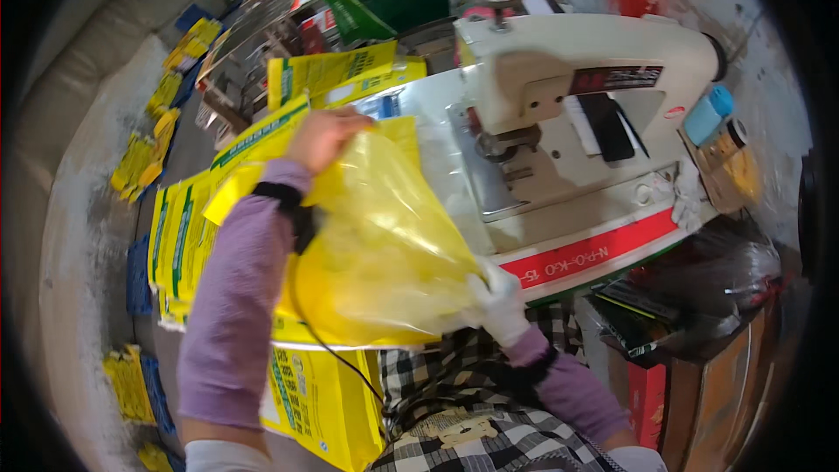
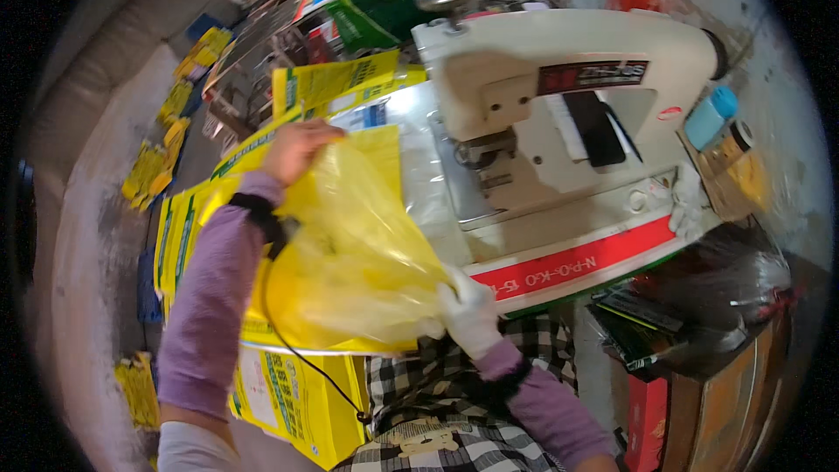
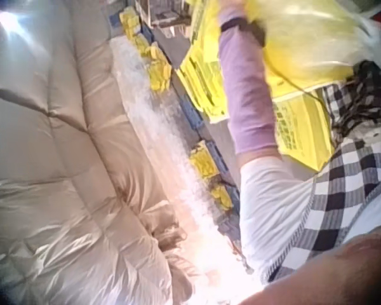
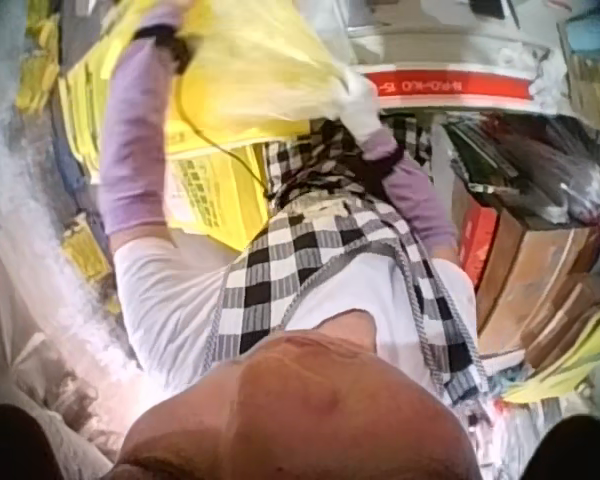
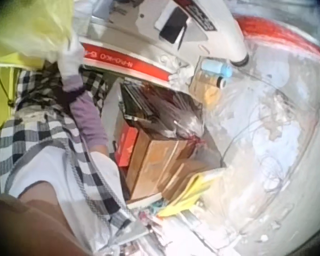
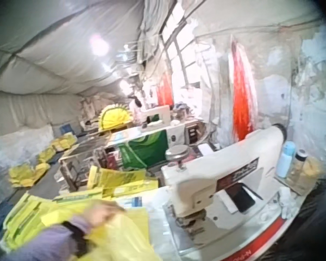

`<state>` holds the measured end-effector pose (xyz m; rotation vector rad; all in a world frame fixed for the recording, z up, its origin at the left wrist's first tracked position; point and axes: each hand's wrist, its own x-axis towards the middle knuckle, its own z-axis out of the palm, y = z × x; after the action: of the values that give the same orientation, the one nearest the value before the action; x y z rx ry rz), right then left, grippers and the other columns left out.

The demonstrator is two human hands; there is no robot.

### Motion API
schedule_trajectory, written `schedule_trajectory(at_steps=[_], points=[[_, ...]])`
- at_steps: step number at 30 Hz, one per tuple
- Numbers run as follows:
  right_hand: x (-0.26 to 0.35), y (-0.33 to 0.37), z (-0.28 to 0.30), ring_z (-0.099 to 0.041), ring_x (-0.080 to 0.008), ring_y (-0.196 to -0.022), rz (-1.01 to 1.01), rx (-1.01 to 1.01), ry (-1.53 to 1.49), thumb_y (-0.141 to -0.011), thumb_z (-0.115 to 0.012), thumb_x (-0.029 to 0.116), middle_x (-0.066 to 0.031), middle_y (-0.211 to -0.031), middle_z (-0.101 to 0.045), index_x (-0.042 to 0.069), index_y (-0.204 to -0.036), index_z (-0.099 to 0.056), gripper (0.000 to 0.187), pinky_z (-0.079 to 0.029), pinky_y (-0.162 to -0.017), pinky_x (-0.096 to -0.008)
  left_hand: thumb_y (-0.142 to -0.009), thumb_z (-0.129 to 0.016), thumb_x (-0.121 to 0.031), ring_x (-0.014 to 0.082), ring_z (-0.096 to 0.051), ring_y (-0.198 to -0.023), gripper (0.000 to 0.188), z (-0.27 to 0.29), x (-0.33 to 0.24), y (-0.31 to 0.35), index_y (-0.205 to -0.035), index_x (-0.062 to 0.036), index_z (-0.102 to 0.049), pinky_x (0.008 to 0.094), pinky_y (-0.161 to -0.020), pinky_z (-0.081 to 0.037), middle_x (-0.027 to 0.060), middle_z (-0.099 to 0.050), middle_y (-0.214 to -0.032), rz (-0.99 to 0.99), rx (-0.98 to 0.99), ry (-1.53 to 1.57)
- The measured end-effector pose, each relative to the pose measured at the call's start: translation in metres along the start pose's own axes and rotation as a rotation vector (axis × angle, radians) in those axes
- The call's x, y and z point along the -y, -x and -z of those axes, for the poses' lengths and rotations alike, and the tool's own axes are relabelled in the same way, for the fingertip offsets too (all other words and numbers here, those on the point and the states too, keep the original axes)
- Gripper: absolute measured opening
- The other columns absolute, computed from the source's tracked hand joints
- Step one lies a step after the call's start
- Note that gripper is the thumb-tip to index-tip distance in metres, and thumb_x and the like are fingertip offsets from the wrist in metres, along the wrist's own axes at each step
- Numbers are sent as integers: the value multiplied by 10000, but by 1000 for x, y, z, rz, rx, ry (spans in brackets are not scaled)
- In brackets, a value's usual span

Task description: The recorder is using an industrial sewing machine to seal or finish yellow plastic bags in a factory setting.

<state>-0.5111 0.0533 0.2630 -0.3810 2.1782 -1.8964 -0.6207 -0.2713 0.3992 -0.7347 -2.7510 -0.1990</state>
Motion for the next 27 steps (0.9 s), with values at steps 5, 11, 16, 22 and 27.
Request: schedule_trajectory(at_steps=[5, 11, 16, 22, 27], points=[[-20, 30, 52, -573, -127, -534, -193, -127, -238, -848, -565, 73, -50, -678, -615, 85, -1211, -599, 365, -448, -511, -272, -666, -573, 45, 320, -638, -813, 247, -108, -26, -81, -833, -88, -696, 378, -716, -523, 92, -666, -896, 132, 235, 501], [-52, 21, 85, -556, -247, -482, 318, -177, 871, -722, -616, 16, -50, -565, -536, 214, -1214, -608, 530, -438, -460, -367, -663, -600, -6, 288, -641, -788, 316, -148, -44, -83, -922, -154, -706, 376, -715, -531, 82, -661, -887, -141, 32, 113], [-47, 54, 90, -578, -254, -493, 255, -146, 560, -785, -595, 16, -86, -576, -546, 225, -1186, -597, 452, -449, -464, -371, -733, -614, -46, 296, -629, -742, 344, -121, -43, -71, -975, -260, -731, 391, -682, -516, 96, -639, -765, -51, 405, 71], [-29, 2, 71, -617, -177, -568, 35, -108, 223, -831, -583, 48, -114, -648, -588, 141, -1149, -653, 338, -467, -519, -327, -791, -592, -182, 305, -647, -802, 201, -94, -123, -94, -915, -59, -691, 422, -714, -497, 147, -671, -852, -101, 333, -401], [-18, -67, 45, -627, -122, -609, 209, -83, 650, -864, -588, 101, -87, -699, -627, 90, -1149, -653, 292, -496, -556, -322, -789, -596, -212, 270, -637, -751, 273, -32, -112, -20, -1028, -85, -638, 451, -913, -421, 105, -649, -788, -135, 549, -569]])
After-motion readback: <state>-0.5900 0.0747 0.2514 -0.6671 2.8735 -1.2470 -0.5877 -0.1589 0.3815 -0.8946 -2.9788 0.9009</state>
